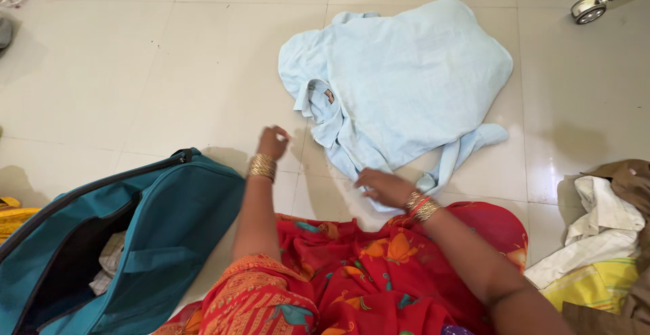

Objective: The person sits on the floor and folds a light blue long-sleeved shirt by hand. They smooth the fabric, fold the sleeves inward, and fold the body of the shirt into a compact rectangle.

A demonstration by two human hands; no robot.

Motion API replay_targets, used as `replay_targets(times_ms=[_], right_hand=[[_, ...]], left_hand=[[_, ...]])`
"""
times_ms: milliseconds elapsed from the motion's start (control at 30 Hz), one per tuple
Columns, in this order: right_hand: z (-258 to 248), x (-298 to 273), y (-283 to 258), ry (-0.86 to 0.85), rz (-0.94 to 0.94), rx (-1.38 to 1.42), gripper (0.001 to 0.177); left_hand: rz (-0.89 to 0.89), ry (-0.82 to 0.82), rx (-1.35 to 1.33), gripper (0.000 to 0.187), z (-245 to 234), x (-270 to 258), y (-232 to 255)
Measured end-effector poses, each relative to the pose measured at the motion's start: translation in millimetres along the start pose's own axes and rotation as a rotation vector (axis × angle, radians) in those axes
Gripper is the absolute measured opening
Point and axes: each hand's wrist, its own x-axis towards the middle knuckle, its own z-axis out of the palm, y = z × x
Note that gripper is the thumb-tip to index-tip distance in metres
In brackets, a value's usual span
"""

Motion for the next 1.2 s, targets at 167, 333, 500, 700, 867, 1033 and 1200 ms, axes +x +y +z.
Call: replay_targets(times_ms=[167,333,500,700,867,1033,1200], right_hand=[[-13.2,-69.9,132.7,0.397,0.398,0.101,0.028],[-25.0,-123.4,203.2,0.637,0.877,-0.143,0.04],[-2.8,-87.0,198.6,0.226,0.814,-0.308,0.04],[34.1,-50.9,118.5,-0.589,0.822,0.506,0.035],[20.3,-57.2,160.6,-0.037,0.814,0.693,0.025],[-25.1,-108.8,220.0,0.505,1.213,-0.071,0.03],[-34.2,-113.0,220.1,0.546,1.552,0.244,0.068]], left_hand=[[-0.012,-0.005,-0.053,0.081,54.8,-78.9,83.0],[-0.114,0.083,-0.092,0.108,75.9,-149.1,197.8],[-0.142,0.033,-0.283,0.088,107.0,-160.2,193.8],[-0.335,0.108,-0.226,0.068,111.7,-128.4,82.7],[-0.344,0.439,0.056,0.064,32.2,-134.7,14.3],[-0.455,0.406,0.117,0.052,-2.9,-140.9,44.9],[0.005,0.274,0.185,0.046,60.0,-142.4,100.7]])
